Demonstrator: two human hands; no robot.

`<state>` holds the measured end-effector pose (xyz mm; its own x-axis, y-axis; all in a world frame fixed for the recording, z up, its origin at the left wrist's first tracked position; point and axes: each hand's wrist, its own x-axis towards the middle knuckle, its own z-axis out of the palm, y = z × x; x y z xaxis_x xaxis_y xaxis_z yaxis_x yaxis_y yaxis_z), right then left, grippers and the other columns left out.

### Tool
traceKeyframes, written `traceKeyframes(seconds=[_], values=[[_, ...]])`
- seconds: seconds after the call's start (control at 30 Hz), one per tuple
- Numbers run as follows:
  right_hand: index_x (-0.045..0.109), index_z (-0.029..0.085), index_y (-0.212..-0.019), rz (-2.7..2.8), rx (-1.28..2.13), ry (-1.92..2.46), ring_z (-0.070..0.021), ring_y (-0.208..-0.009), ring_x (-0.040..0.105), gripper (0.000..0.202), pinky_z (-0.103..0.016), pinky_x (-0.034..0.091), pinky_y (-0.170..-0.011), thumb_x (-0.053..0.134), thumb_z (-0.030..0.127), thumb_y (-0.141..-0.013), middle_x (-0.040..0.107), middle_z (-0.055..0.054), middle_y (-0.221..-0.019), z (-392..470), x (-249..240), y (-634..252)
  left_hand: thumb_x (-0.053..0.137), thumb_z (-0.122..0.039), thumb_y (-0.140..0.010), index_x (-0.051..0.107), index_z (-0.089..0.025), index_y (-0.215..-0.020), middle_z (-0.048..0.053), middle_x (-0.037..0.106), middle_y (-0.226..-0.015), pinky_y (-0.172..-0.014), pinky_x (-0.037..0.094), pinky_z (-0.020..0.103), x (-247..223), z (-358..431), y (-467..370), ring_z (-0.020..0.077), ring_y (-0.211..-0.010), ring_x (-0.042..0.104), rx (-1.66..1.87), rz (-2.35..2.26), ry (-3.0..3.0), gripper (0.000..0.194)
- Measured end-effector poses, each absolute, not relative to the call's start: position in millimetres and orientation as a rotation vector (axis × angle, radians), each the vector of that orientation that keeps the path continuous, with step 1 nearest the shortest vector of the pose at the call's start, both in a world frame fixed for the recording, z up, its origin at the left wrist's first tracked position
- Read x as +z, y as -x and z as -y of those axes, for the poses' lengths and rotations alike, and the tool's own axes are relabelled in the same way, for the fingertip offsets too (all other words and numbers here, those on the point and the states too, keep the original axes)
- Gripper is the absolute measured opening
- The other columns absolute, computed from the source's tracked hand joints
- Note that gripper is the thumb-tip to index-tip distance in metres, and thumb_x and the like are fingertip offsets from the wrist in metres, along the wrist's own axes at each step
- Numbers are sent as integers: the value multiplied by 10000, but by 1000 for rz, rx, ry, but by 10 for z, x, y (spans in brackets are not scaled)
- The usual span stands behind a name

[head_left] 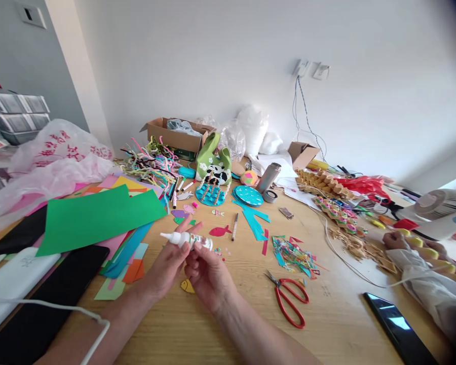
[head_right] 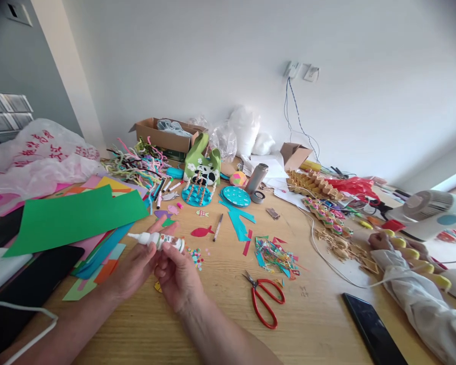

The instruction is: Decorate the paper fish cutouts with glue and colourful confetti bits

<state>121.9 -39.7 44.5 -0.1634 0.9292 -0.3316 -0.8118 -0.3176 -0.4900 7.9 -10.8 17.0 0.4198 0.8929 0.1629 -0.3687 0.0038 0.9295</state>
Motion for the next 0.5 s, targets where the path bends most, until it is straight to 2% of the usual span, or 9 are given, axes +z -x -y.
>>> traceKeyframes(seconds=[0.07, 0.1, 0.17, 0.23, 0.27, 0.33, 0.5], values=[[569, 197, -806, 284, 1636, 716, -40, -493, 471, 370, -136, 384, -456, 859, 242, -582, 562, 80, -606, 274, 545, -1323, 468, -672, -883, 301, -256, -1477, 138, 539, -1394, -1001, 461, 467, 130, 111, -85, 283, -1248, 541, 1149, -627, -1365, 744], [561, 209, -829, 322, 1557, 714, -50, -515, 496, 361, -153, 421, -492, 836, 263, -602, 578, 78, -636, 198, 597, -1393, 474, -620, -907, 317, -240, -1467, 142, 532, -1395, -1032, 434, 471, 116, 124, -88, 279, -1276, 513, 1162, -726, -1514, 695], [529, 227, -826, 454, 1375, 736, -80, -574, 554, 313, -199, 475, -559, 775, 309, -650, 600, 68, -679, 35, 675, -1547, 502, -465, -942, 460, -227, -1361, 130, 589, -1296, -1028, 421, 483, 105, 170, -95, 272, -1219, 530, 1185, -1020, -1875, 484], [524, 226, -822, 588, 1213, 767, -124, -683, 618, 287, -260, 517, -645, 743, 315, -660, 644, 33, -772, -119, 680, -1692, 509, -356, -941, 620, -225, -1149, 106, 644, -1136, -970, 446, 486, 110, 232, -103, 279, -1106, 555, 1061, -1176, -2263, 269], [526, 220, -814, 640, 1154, 785, -142, -727, 632, 289, -290, 530, -690, 746, 308, -648, 655, 18, -804, -183, 645, -1750, 512, -326, -936, 654, -225, -1079, 100, 655, -1079, -942, 456, 490, 113, 261, -106, 284, -1054, 561, 974, -1240, -2413, 226], [536, 206, -803, 731, 1097, 837, -158, -775, 635, 299, -319, 532, -743, 760, 296, -627, 651, 8, -811, -279, 506, -1829, 558, -345, -910, 684, -208, -1055, 119, 656, -1051, -889, 471, 504, 111, 302, -110, 314, -1024, 559, 788, -1381, -2599, 236], [565, 182, -823, 981, 976, 1101, -119, -678, 560, 303, -257, 472, -648, 762, 372, -691, 590, 33, -733, -336, 115, -1822, 592, -447, -883, 671, -190, -1195, 170, 646, -1102, -836, 479, 513, 71, 307, -111, 356, -1022, 557, 507, -1557, -2735, 411]])
